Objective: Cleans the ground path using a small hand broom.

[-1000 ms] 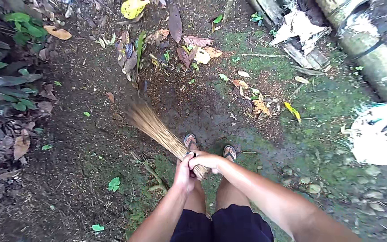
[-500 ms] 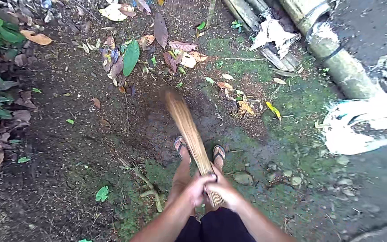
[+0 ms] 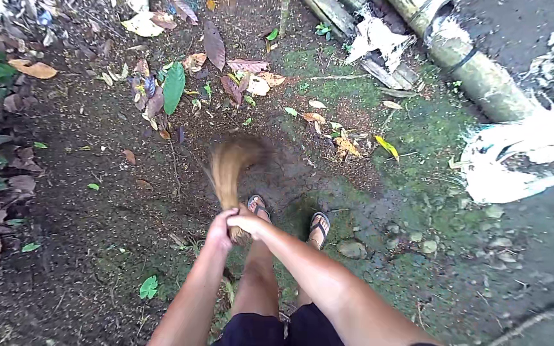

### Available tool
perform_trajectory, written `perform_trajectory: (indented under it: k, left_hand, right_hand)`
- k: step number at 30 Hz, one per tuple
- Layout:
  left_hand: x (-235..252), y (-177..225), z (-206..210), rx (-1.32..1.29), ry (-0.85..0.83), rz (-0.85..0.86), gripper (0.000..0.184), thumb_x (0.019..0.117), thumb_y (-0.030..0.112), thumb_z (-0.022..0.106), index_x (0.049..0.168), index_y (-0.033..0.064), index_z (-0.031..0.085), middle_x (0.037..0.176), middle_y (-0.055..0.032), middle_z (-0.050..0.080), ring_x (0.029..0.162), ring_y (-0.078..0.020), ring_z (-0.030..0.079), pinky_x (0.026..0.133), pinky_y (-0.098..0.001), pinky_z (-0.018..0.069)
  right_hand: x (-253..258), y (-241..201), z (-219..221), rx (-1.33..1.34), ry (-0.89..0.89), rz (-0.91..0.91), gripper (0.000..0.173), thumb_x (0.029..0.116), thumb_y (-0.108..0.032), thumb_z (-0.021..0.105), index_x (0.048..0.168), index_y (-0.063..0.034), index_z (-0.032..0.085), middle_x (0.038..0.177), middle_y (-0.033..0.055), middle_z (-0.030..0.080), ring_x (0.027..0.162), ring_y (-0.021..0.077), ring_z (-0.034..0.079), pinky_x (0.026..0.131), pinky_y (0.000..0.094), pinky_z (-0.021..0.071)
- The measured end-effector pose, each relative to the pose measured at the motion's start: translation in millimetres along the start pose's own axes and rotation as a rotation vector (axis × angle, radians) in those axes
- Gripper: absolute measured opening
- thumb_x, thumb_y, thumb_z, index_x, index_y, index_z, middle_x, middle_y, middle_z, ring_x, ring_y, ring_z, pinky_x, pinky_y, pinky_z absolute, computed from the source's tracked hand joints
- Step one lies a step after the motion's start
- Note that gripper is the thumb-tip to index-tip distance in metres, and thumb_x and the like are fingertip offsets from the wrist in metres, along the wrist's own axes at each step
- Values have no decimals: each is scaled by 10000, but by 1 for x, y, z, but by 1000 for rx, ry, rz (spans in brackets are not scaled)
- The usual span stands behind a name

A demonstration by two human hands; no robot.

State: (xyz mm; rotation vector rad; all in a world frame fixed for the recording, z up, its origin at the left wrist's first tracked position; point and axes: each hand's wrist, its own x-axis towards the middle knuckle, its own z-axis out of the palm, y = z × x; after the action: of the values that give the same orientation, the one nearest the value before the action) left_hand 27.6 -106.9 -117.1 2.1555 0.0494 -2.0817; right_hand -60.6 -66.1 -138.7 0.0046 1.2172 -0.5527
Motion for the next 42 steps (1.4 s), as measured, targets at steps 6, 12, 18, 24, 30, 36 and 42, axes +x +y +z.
perform_trajectory:
  k: [6,12,18,24,30,36,42]
  left_hand:
    - [-24,-25,6,117,-42,272,551,987,113,605,1494,65,395,1090,-189,674,917,-261,699,766,-434,606]
    - [-105,-71,-25,371,-358,-133,639,815,80,706,1419,68,499,1120,-157,700,958,-245,703,828,-424,600]
    - [-28,-8,8,479,-202,-164,239,950,115,617,1172,27,626,924,-123,698,811,-215,684,721,-407,583]
    - [33,30,49,99,76,222,357,986,134,600,1322,28,544,1002,-165,698,873,-239,698,754,-431,589]
    - [-43,-75,60,286,-231,287,843,956,127,659,1631,170,155,1352,-177,595,1095,-262,669,882,-451,595]
    - [-125,-142,56,716,-764,-68,921,933,342,670,1638,85,136,1469,-170,542,1272,-264,600,1044,-450,521]
    - [-121,-163,76,798,-571,-165,529,1039,249,574,1520,74,438,1367,-177,609,1204,-292,623,998,-469,522]
  right_hand:
    - [-29,-3,-19,-34,-84,-128,1089,731,25,717,1644,-139,147,1496,204,484,1289,269,562,1052,466,499]
    - [-162,78,38,296,460,-122,1123,685,-35,729,1623,-73,112,1388,172,559,1187,184,629,979,379,561]
    - [-57,46,18,332,390,-89,842,853,-84,696,1560,-58,238,1342,213,555,1150,269,616,951,462,547]
    - [36,-49,-38,-52,-71,-84,712,910,-69,661,1544,-70,338,1300,196,612,1123,248,641,968,432,536]
    - [-84,25,-89,94,41,-201,1061,719,-62,738,1632,-127,199,1508,169,483,1305,231,553,1068,435,498]
    - [-280,117,-103,564,582,-135,1300,683,-139,839,1635,-291,-33,1120,191,651,831,329,709,648,495,629]
    - [-278,153,-193,913,902,-164,301,989,-150,523,1271,-101,433,814,92,639,672,197,667,605,356,596]
